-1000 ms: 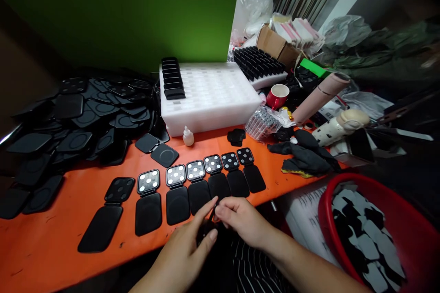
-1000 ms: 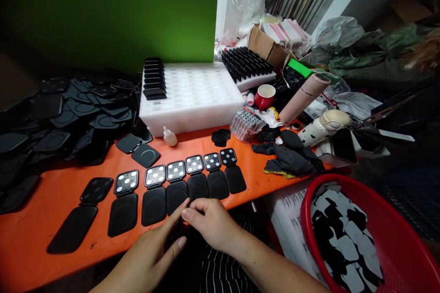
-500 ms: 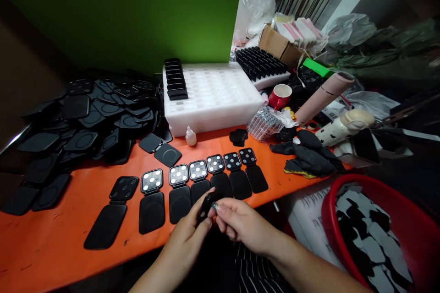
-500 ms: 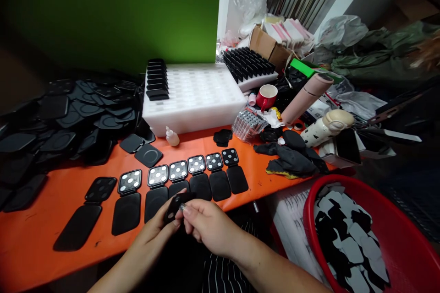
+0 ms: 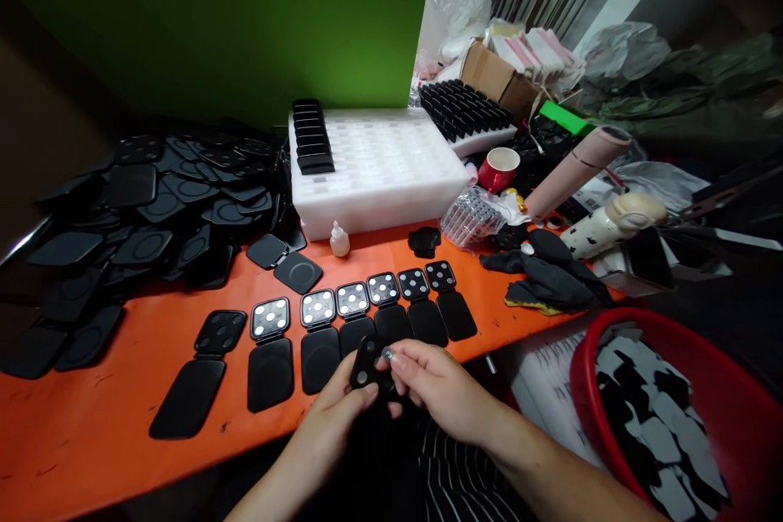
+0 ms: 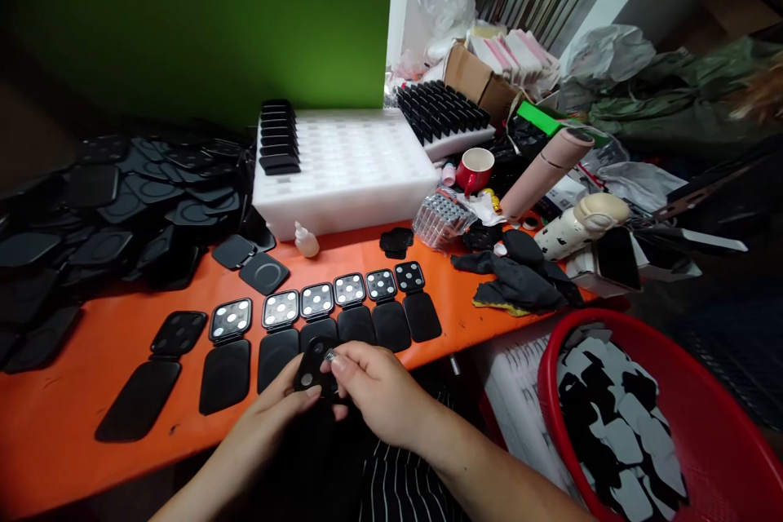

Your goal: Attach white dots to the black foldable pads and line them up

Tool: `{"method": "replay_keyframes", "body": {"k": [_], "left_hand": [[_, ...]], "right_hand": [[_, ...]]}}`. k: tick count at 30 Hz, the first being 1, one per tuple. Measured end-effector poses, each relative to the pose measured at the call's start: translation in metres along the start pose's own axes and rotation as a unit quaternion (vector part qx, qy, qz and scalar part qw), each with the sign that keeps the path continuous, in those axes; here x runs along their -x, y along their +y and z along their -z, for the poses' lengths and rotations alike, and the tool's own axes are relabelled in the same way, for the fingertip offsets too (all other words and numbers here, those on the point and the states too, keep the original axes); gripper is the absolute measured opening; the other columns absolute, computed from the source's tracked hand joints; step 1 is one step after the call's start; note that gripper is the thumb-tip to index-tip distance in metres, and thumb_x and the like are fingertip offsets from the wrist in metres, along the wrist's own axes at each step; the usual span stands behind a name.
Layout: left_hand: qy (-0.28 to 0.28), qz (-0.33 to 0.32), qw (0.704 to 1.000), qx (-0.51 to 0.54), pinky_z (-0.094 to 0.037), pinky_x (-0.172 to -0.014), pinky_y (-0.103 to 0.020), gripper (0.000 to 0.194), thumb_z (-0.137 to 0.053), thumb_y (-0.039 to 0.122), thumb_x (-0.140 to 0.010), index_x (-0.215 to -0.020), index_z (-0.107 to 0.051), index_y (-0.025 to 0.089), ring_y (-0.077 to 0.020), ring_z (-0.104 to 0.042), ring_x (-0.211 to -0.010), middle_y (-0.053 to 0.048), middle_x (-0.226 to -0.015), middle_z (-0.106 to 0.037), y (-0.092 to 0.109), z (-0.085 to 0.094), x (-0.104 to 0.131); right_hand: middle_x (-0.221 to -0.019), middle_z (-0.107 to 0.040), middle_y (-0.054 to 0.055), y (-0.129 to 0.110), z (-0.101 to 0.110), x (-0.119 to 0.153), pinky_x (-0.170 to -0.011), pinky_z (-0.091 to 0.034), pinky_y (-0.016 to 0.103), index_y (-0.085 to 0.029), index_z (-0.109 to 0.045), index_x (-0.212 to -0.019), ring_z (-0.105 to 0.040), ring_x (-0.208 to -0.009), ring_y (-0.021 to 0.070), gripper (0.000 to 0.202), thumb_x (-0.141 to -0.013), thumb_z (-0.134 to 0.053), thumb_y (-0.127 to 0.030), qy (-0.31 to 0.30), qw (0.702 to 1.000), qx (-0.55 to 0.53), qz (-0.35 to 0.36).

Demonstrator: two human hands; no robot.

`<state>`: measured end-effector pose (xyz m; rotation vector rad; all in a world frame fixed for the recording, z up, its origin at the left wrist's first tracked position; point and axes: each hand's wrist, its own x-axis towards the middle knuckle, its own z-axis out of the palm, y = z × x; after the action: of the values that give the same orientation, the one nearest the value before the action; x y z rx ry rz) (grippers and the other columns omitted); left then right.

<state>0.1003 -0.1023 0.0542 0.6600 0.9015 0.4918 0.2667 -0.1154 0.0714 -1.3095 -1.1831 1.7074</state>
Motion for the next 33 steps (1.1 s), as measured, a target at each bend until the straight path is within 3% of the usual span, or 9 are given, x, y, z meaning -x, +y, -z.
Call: {"method": "replay_keyframes", "body": {"k": [4, 8, 11, 13, 15, 19, 22, 27, 33], "left_hand": [[-0.001, 0.047, 0.997, 0.066, -0.045, -0.072, -0.033, 0.050, -0.055, 0.025, -0.076, -0.122, -0.038, 0.021, -0.0226, -0.063, -0.081, -0.006, -0.100, -0.062, 0.004, -0.002, 0.006], [-0.046, 0.047, 0.997, 0.051, -0.046, -0.067, -0.031, 0.042, -0.052, 0.029, -0.078, -0.117, -0.042, 0.018, -0.0226, -0.063, -0.079, -0.007, -0.089, -0.064, 0.000, -0.007, 0.004], [0.012, -0.067, 0.996, -0.057, -0.045, -0.078, -0.032, 0.039, -0.054, 0.028, -0.078, -0.115, -0.042, 0.021, -0.0200, -0.058, -0.091, -0.006, -0.101, -0.059, -0.010, -0.005, -0.002], [0.084, -0.182, 0.964, -0.175, -0.043, -0.085, -0.031, 0.036, -0.054, 0.026, -0.080, -0.114, -0.042, 0.026, -0.0178, -0.053, -0.100, -0.004, -0.113, -0.051, -0.012, 0.000, -0.004], [0.105, -0.265, 0.905, -0.316, -0.043, -0.085, -0.031, 0.028, -0.051, 0.024, -0.083, -0.110, -0.045, 0.028, -0.0165, -0.051, -0.100, -0.004, -0.112, -0.049, -0.008, 0.006, -0.004], [0.060, -0.349, 0.761, -0.543, -0.044, -0.080, -0.029, 0.024, -0.049, 0.016, -0.084, -0.104, -0.053, 0.026, -0.0160, -0.050, -0.096, -0.004, -0.105, -0.049, 0.010, 0.017, -0.001], [0.030, -0.360, 0.697, -0.620, -0.045, -0.077, -0.030, 0.029, -0.047, 0.014, -0.084, -0.110, -0.052, 0.026, -0.0169, -0.050, -0.095, -0.006, -0.106, -0.049, 0.019, 0.019, 0.000], [0.003, -0.361, 0.641, -0.677, -0.047, -0.073, -0.032, 0.029, -0.044, 0.015, -0.084, -0.111, -0.052, 0.025, -0.0191, -0.052, -0.092, -0.008, -0.107, -0.051, 0.025, 0.018, 0.000], [-0.024, -0.326, 0.639, -0.696, -0.047, -0.072, -0.032, 0.024, -0.041, 0.018, -0.086, -0.107, -0.053, 0.023, -0.0183, -0.053, -0.090, -0.007, -0.106, -0.054, 0.033, 0.014, 0.001]], "right_hand": [[-0.068, -0.044, -0.004, 0.006, 0.003, -0.003, -0.056, -0.039, 0.022, -0.019, -0.051, -0.095, -0.046, -0.060, 0.0097, 0.024, -0.078, -0.058, -0.035, 0.128, 0.991, 0.030, 0.021], [-0.061, -0.040, -0.005, 0.010, 0.008, -0.006, -0.051, -0.035, 0.021, -0.017, -0.046, -0.074, -0.040, -0.054, 0.0081, 0.025, -0.079, -0.055, -0.040, 0.087, 0.996, -0.013, -0.003], [-0.058, -0.036, -0.005, 0.011, 0.012, -0.005, -0.049, -0.030, 0.020, -0.017, -0.038, -0.064, -0.033, -0.052, 0.0070, 0.032, -0.080, -0.052, -0.040, 0.084, 0.996, -0.006, -0.003], [-0.058, -0.033, -0.006, 0.010, 0.014, -0.003, -0.049, -0.028, 0.020, -0.018, -0.036, -0.062, -0.030, -0.053, 0.0071, 0.032, -0.080, -0.052, -0.038, 0.097, 0.994, 0.047, 0.000], [-0.057, -0.031, -0.006, 0.008, 0.017, -0.001, -0.049, -0.026, 0.021, -0.018, -0.035, -0.060, -0.029, -0.054, 0.0074, 0.032, -0.080, -0.052, -0.036, 0.102, 0.989, 0.107, 0.003], [-0.056, -0.031, -0.005, 0.001, 0.020, 0.001, -0.049, -0.025, 0.021, -0.018, -0.035, -0.058, -0.030, -0.054, 0.0077, 0.031, -0.080, -0.051, -0.033, 0.094, 0.981, 0.170, 0.002], [-0.054, -0.032, -0.006, -0.001, 0.019, 0.003, -0.048, -0.024, 0.020, -0.018, -0.034, -0.057, -0.030, -0.053, 0.0075, 0.031, -0.080, -0.050, -0.032, 0.088, 0.978, 0.187, -0.001], [-0.054, -0.032, -0.006, -0.002, 0.018, 0.005, -0.047, -0.024, 0.020, -0.017, -0.034, -0.057, -0.030, -0.052, 0.0072, 0.031, -0.080, -0.050, -0.032, 0.076, 0.977, 0.201, -0.006], [-0.054, -0.034, -0.006, -0.003, 0.016, 0.006, -0.047, -0.024, 0.020, -0.017, -0.036, -0.057, -0.032, -0.052, 0.0071, 0.029, -0.080, -0.049, -0.030, 0.063, 0.978, 0.201, -0.002]]}}
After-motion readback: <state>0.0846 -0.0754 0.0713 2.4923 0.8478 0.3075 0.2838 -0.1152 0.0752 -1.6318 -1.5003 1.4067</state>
